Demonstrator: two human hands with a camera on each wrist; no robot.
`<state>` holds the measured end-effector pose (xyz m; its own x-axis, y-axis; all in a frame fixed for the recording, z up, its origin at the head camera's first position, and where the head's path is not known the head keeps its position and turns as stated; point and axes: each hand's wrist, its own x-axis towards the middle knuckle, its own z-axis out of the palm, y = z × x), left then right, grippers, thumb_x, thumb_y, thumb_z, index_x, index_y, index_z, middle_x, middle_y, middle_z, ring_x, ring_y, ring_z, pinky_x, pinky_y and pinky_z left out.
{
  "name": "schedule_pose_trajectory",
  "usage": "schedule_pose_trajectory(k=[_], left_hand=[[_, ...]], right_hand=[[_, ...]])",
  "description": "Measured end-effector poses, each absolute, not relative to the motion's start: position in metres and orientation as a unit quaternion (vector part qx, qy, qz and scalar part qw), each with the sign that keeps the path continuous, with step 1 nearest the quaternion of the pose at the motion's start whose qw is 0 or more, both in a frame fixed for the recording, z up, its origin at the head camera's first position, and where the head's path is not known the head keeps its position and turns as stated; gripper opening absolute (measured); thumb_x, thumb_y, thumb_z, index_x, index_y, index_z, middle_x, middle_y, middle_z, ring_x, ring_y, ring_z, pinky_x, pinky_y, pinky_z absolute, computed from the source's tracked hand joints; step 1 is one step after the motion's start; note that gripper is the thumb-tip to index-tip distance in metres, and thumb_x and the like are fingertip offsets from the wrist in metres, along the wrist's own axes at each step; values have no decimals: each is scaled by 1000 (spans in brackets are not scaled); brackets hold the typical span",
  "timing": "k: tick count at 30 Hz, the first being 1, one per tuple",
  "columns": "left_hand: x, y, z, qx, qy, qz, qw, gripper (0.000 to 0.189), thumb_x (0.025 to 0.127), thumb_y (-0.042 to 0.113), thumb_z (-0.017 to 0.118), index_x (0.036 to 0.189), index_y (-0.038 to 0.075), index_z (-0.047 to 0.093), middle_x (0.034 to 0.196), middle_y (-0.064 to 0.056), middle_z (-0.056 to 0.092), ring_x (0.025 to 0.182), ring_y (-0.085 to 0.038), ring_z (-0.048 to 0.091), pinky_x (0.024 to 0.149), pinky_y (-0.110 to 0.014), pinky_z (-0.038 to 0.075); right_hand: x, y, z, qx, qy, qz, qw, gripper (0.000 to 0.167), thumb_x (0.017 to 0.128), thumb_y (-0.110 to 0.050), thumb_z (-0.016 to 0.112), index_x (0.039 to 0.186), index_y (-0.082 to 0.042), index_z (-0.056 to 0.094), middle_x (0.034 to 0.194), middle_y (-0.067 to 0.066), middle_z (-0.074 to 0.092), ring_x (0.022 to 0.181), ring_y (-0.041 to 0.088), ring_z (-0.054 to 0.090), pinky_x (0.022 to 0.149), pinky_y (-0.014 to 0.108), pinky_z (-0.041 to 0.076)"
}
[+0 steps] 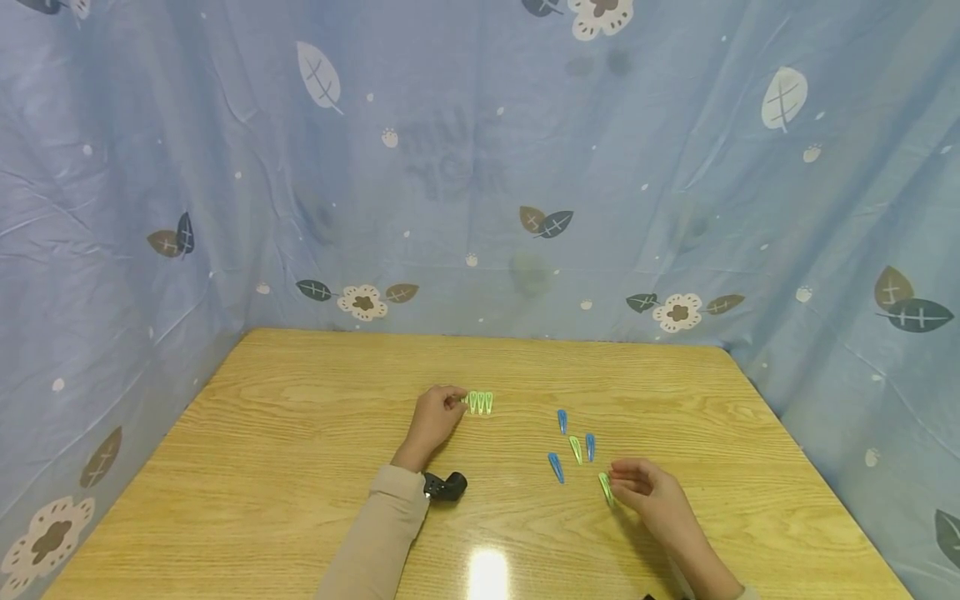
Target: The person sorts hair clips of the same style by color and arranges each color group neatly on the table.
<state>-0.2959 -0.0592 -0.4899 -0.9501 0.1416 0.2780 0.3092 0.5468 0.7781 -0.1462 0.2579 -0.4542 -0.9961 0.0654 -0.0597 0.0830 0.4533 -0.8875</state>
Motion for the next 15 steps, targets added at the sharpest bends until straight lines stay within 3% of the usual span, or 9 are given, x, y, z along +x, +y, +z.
schedule_pose_trajectory(k=[15], left_hand=[[-295, -60, -489, -128, -872, -465, 85, 19, 87, 6, 69, 105, 1, 71, 81, -4, 57, 72, -15, 49, 63, -28, 44]], right_hand=[[-143, 248, -460, 21, 903, -426, -48, 28, 83, 3, 68, 110, 6, 61, 102, 11, 67, 93, 25, 64, 79, 29, 53]])
